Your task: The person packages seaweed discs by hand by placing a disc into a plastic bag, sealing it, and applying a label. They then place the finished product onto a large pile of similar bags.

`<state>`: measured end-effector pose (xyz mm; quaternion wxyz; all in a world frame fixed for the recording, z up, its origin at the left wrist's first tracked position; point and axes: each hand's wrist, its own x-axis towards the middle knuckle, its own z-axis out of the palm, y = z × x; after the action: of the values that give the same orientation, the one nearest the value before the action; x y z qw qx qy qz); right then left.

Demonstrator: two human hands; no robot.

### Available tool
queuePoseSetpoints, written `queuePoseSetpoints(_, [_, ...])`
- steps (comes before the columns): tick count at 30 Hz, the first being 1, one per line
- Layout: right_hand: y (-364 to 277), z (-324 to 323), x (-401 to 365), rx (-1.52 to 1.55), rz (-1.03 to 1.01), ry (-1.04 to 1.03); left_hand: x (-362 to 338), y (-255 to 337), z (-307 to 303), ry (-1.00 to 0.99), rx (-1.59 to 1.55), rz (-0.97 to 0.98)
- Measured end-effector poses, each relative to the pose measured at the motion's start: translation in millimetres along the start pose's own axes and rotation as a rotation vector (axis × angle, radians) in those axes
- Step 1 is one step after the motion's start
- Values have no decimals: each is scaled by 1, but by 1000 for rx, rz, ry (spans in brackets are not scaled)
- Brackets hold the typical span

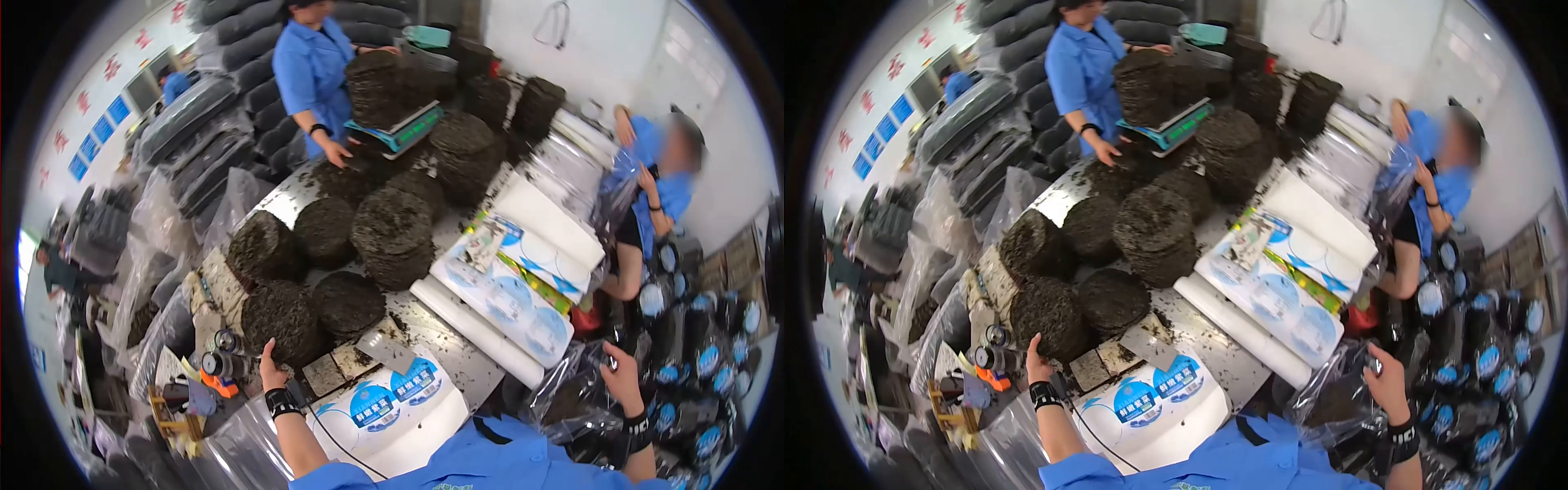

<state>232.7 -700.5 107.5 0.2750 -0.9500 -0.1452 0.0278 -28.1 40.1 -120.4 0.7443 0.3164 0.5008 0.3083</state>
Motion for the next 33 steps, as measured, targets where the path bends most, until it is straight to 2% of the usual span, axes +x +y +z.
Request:
queuePoseSetpoints(2, [-15,-6,-3,33,145,-27,5,-1,5,-2,16,44])
queuePoseSetpoints(4, [-11,-7,-7,65,160,0,-12,11,15,-31,-73,-7])
queuePoseSetpoints(6, [1,-9,-10,100,169,24,-6,12,2,-42,-35,-25])
queuePoseSetpoints(8, [17,-14,-13,16,91,49,5,10,-18,-57,-241,-71])
queuePoseSetpoints(9, [10,-19,-14,44,105,62,-26,14,-4,-84,-226,-72])
queuePoseSetpoints(10, [7,-22,-11,51,128,72,-24,8,-15,-133,-295,-45])
queuePoseSetpoints(13, [13,-40,-10,-13,-128,31,-88,-14,5,-309,-239,136])
queuePoseSetpoints(14, [22,-40,-8,-78,-219,36,-106,-28,20,-343,-241,155])
queuePoseSetpoints(16, [35,-47,-6,-53,-232,-19,-155,-52,69,-358,-461,-3])
queuePoseSetpoints(18, [55,-49,-2,-1,-276,-58,-173,-91,100,-965,-429,-90])
queuePoseSetpoints(19, [58,-54,0,-4,-256,-37,-189,-109,116,-1023,-412,-154])
queuePoseSetpoints(20, [61,-55,2,46,-280,-41,-243,-123,165,-410,-556,-262])
queuePoseSetpoints(22, [65,-56,4,108,-315,-36,-323,-153,231,-1197,-210,-130])
queuePoseSetpoints(23, [66,-61,3,160,-293,-75,-334,-180,241,-1317,-228,-178])
queuePoseSetpoints(24, [69,-66,1,214,-269,-112,-376,-192,261,-1144,-83,-197])
queuePoseSetpoints(25, [74,-69,-1,286,-259,-119,-428,-196,284,-952,137,-134])
queuePoseSetpoints(26, [80,-69,-2,302,-251,-101,-444,-215,290,-929,183,-226])
queuePoseSetpoints(27, [87,-68,-1,506,-214,-199,-454,-235,292,-1050,165,-284])
queuePoseSetpoints(28, [98,-70,-2,710,-181,-288,-458,-260,293,-1003,226,-68])
queuePoseSetpoints(29, [111,-71,-5,714,-361,-177,-454,-270,286,-1067,539,269])
queuePoseSetpoints(30, [121,-78,-7,730,-350,-137,-449,-274,276,-1103,842,623])
queuePoseSetpoints(31, [130,-86,-7,627,-293,-200,-451,-277,272,-1145,756,451])
queuePoseSetpoints(32, [139,-91,-10,526,-235,-271,-415,-286,258,-1174,893,735])
queuePoseSetpoints(33, [148,-90,-13,562,-397,-141,-453,-275,275,-1181,790,858])
